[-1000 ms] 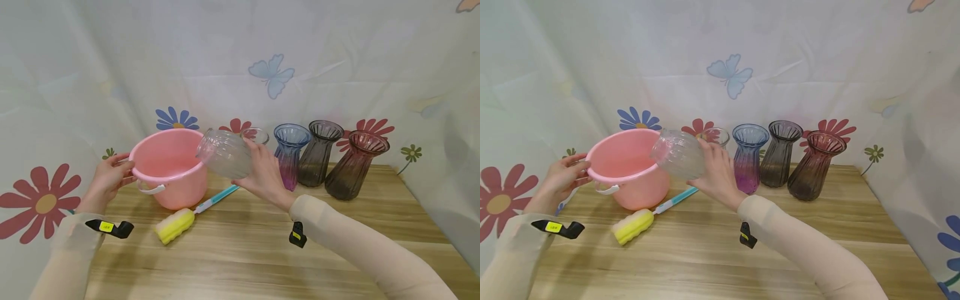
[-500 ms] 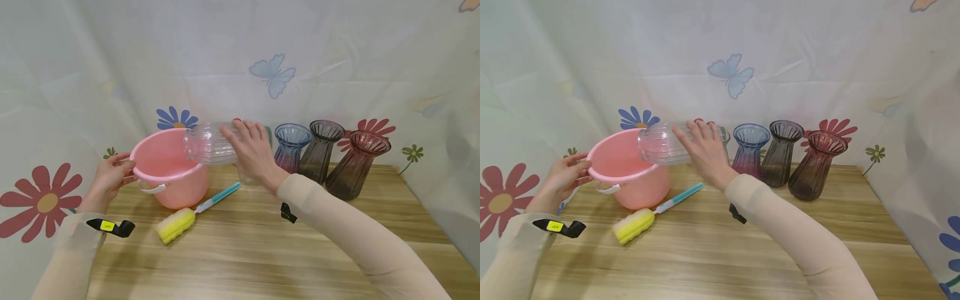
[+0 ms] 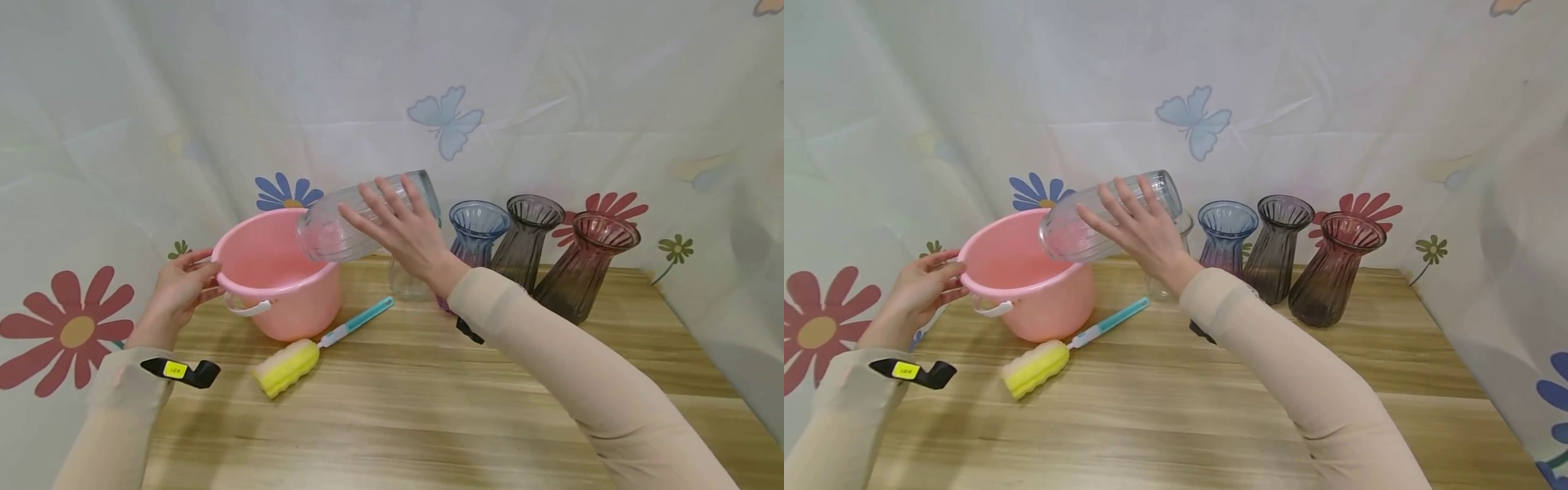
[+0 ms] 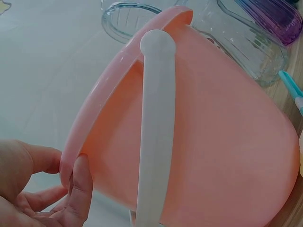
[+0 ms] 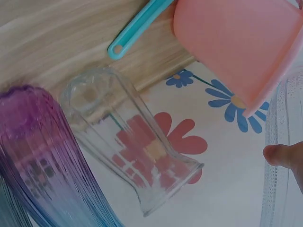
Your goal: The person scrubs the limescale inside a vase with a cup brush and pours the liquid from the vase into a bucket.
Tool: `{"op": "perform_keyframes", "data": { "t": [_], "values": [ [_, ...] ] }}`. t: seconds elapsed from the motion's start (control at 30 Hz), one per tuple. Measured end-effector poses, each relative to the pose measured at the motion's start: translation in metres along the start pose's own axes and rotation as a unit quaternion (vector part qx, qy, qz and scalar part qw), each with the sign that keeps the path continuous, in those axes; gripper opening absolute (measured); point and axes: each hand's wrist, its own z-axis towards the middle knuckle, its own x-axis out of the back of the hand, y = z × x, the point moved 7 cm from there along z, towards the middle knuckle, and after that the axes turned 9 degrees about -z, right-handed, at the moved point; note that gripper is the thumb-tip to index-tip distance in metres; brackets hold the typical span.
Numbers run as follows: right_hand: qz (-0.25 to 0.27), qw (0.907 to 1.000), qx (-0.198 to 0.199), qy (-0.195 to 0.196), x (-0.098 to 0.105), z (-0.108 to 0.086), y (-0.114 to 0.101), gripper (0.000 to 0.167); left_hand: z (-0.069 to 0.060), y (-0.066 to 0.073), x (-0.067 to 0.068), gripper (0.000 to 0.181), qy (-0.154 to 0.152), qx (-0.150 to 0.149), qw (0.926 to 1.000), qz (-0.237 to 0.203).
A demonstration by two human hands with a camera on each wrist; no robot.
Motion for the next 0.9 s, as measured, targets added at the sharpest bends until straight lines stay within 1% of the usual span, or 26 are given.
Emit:
{"op": "perform_keyframes", "data": {
  "t": [0.13, 0.2, 0.27, 0.47, 0.53, 0.57, 0.6, 0.67, 0.73, 0.77, 0.8, 0.83, 0.9],
  "values": [
    [-0.025, 0.9994, 0.024, -0.006, 0.001, 0.0, -0.002, 0.083, -0.001, 0.001, 0.0, 0.06, 0.0, -0.002, 1.0, -0.001],
    [-0.027, 0.9993, 0.027, -0.001, 0.002, 0.0, -0.002, 0.082, -0.001, 0.001, 0.0, 0.06, 0.001, -0.003, 1.0, 0.003],
    [-0.029, 0.9993, 0.021, 0.007, 0.002, -0.001, -0.002, 0.078, -0.001, 0.001, 0.0, 0.061, 0.0, -0.003, 1.0, 0.005],
    [-0.028, 0.9991, -0.018, 0.025, 0.001, -0.006, -0.002, 0.072, 0.0, 0.0, -0.001, 0.06, 0.004, -0.002, 1.0, 0.008],
    [-0.005, 0.9987, -0.043, 0.027, 0.0, -0.009, -0.001, 0.07, 0.0, -0.001, -0.002, 0.06, 0.005, -0.001, 1.0, 0.006],
    [0.018, 0.9977, -0.06, 0.027, 0.0, -0.011, -0.001, 0.071, 0.0, -0.001, -0.002, 0.06, 0.007, -0.002, 1.0, 0.003],
    [0.043, 0.9955, -0.079, 0.028, 0.0, -0.012, 0.0, 0.071, 0.0, -0.001, -0.002, 0.06, 0.008, -0.005, 0.9999, 0.01],
    [0.106, 0.9863, -0.124, 0.027, -0.001, -0.016, 0.002, 0.077, -0.001, 0.001, -0.002, 0.059, 0.011, -0.019, 0.9992, 0.034],
    [0.165, 0.9713, -0.17, 0.019, -0.003, -0.02, 0.004, 0.088, -0.003, 0.004, -0.002, 0.058, 0.021, -0.039, 0.9954, 0.086],
    [0.194, 0.962, -0.192, 0.014, -0.004, -0.023, 0.005, 0.096, -0.005, 0.006, -0.002, 0.058, 0.03, -0.051, 0.991, 0.121],
    [0.216, 0.953, -0.212, 0.007, -0.006, -0.025, 0.005, 0.101, -0.007, 0.01, -0.003, 0.058, 0.042, -0.066, 0.9841, 0.159],
    [0.238, 0.9436, -0.23, 0.001, -0.007, -0.028, 0.006, 0.104, -0.01, 0.013, -0.003, 0.058, 0.054, -0.078, 0.9768, 0.192],
    [0.279, 0.924, -0.261, -0.01, -0.01, -0.034, 0.006, 0.107, -0.015, 0.021, -0.008, 0.057, 0.078, -0.106, 0.9611, 0.243]
  ]
}}
